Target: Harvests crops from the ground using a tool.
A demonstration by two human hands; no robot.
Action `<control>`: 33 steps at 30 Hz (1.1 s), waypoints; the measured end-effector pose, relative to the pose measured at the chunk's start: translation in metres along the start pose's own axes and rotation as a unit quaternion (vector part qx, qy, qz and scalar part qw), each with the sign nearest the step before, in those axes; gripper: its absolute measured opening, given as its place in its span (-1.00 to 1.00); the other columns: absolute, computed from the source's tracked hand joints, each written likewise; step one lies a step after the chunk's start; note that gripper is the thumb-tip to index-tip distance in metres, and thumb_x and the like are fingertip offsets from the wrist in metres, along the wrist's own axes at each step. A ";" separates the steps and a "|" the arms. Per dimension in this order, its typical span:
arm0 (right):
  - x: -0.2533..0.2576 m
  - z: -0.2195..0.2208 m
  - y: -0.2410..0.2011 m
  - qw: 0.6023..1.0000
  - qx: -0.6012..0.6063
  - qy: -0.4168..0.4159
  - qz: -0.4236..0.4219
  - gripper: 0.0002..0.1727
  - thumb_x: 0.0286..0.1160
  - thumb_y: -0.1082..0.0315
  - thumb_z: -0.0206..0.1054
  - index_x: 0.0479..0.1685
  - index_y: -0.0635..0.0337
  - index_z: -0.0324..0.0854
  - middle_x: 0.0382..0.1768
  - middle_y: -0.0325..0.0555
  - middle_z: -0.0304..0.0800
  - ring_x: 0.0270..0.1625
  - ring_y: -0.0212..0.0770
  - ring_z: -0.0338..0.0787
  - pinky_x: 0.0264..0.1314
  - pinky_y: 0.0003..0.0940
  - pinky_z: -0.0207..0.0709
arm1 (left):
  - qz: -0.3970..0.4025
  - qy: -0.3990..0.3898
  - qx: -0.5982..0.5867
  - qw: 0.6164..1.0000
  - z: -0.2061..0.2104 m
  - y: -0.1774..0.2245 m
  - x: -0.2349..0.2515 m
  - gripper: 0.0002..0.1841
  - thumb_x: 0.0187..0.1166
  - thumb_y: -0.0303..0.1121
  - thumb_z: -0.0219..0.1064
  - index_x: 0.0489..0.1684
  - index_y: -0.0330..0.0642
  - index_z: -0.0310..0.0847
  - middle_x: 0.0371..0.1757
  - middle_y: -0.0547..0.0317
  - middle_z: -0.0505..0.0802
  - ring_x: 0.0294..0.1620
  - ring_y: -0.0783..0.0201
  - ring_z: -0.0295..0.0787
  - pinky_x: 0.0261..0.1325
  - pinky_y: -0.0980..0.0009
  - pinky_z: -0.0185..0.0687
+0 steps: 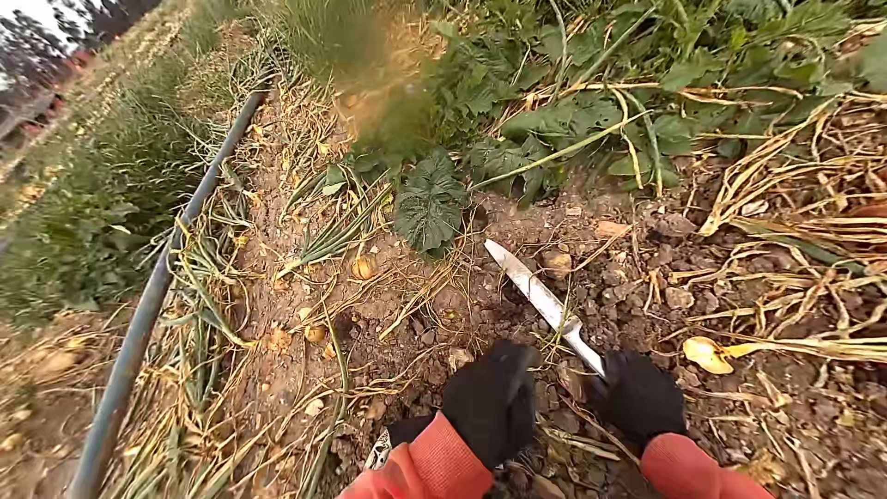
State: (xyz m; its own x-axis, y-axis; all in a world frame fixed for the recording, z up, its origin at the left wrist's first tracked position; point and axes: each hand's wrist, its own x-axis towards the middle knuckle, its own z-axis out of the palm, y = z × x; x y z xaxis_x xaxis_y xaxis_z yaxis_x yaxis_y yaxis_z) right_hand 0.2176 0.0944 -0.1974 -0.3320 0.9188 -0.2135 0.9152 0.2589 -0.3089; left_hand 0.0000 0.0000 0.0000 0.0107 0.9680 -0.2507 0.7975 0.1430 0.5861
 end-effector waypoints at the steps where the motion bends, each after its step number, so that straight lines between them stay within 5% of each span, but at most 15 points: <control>1: -0.001 0.001 0.000 1.000 -0.006 0.009 -0.003 -0.46 0.34 0.03 0.46 -0.08 0.45 0.71 0.03 0.43 0.78 0.16 0.44 0.79 0.13 0.40 0.58 | -0.144 -0.070 0.112 0.981 -0.002 -0.032 0.016 -0.55 0.71 -0.40 0.07 0.57 -0.19 0.53 0.53 -0.11 0.67 0.24 -0.07 0.82 0.21 -0.04 0.75; 4: 0.000 -0.007 -0.004 0.999 -0.018 -0.024 0.026 -0.44 0.42 -0.02 0.44 0.05 0.39 0.71 0.13 0.42 0.76 0.12 0.45 0.80 0.14 0.41 0.58 | -0.352 -0.147 0.258 0.888 0.013 -0.133 0.039 -0.28 0.68 -0.42 0.15 0.91 -0.07 0.03 0.86 -0.15 0.27 0.42 -0.33 0.69 0.36 -0.28 0.62; 6: 0.000 -0.009 -0.008 0.998 -0.020 -0.051 0.040 -0.44 0.43 -0.04 0.42 0.07 0.36 0.69 0.15 0.37 0.75 0.16 0.43 0.79 0.17 0.38 0.57 | -0.378 -0.147 0.297 0.864 0.014 -0.176 0.027 -0.20 0.64 -0.49 0.18 0.94 -0.09 -0.10 0.84 -0.19 0.30 0.43 -0.35 0.68 0.39 -0.28 0.59; 9: 0.001 -0.014 -0.008 0.996 -0.018 -0.076 0.050 -0.42 0.46 -0.06 0.39 0.12 0.34 0.68 0.13 0.38 0.76 0.24 0.40 0.76 0.26 0.35 0.54 | -0.369 -0.149 0.327 0.857 0.014 -0.188 0.019 -0.24 0.73 -0.50 0.09 0.96 -0.12 -0.17 0.82 -0.25 0.33 0.48 -0.38 0.63 0.44 -0.28 0.53; 11: 0.001 -0.016 -0.010 0.995 -0.019 -0.077 0.054 -0.43 0.46 -0.07 0.38 0.13 0.32 0.69 0.05 0.38 0.80 0.19 0.41 0.79 0.24 0.34 0.55 | -0.382 -0.147 0.330 0.851 0.008 -0.179 0.031 -0.31 0.72 -0.48 0.12 0.90 -0.21 -0.01 0.75 -0.30 0.42 0.49 -0.40 0.61 0.45 -0.30 0.52; 16: 0.001 -0.018 -0.009 0.995 -0.018 -0.079 0.055 -0.43 0.45 -0.06 0.38 0.14 0.31 0.70 0.09 0.35 0.80 0.22 0.37 0.78 0.28 0.32 0.53 | -0.463 -0.185 0.341 0.797 -0.005 -0.167 0.056 -0.60 0.65 -0.30 0.26 0.34 -0.37 0.64 0.43 -0.30 0.73 0.46 -0.29 0.67 0.37 -0.30 0.58; 26: 0.007 -0.028 -0.012 0.987 -0.007 -0.153 0.055 -0.32 0.54 -0.14 0.25 0.39 0.28 0.61 0.30 0.35 0.71 0.39 0.36 0.69 0.46 0.34 0.42 | -0.448 -0.140 0.336 0.816 -0.020 -0.181 0.050 -0.49 0.70 0.05 0.12 0.36 -0.09 0.70 0.37 -0.22 0.80 0.44 -0.28 0.70 0.37 -0.37 0.55; 30: 0.007 -0.034 -0.022 0.977 0.033 -0.199 0.064 -0.28 0.58 -0.15 0.17 0.58 0.19 0.51 0.48 0.28 0.63 0.55 0.32 0.58 0.61 0.35 0.29 | -0.389 -0.069 0.290 0.872 -0.023 -0.131 0.048 -0.49 0.83 -0.06 -0.01 0.48 -0.21 0.63 0.40 -0.38 0.75 0.50 -0.36 0.64 0.47 -0.39 0.46; 33: 0.007 -0.032 -0.013 0.980 0.060 -0.180 0.057 -0.30 0.59 -0.14 0.18 0.53 0.20 0.55 0.50 0.30 0.59 0.58 0.33 0.53 0.63 0.37 0.27 | -0.247 -0.039 0.301 0.920 -0.011 -0.062 0.100 -0.54 0.82 -0.12 0.01 0.30 -0.23 0.73 0.27 -0.40 0.81 0.38 -0.41 0.72 0.35 -0.43 0.51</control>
State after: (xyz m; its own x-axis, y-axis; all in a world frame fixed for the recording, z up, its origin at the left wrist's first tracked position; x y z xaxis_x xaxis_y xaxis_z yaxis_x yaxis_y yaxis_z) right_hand 0.2111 0.1070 -0.1650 -0.3073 0.7694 -0.5600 0.9251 0.1036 -0.3653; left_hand -0.0547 0.0905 -0.0534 -0.4182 0.7942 -0.4408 0.9061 0.3989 -0.1410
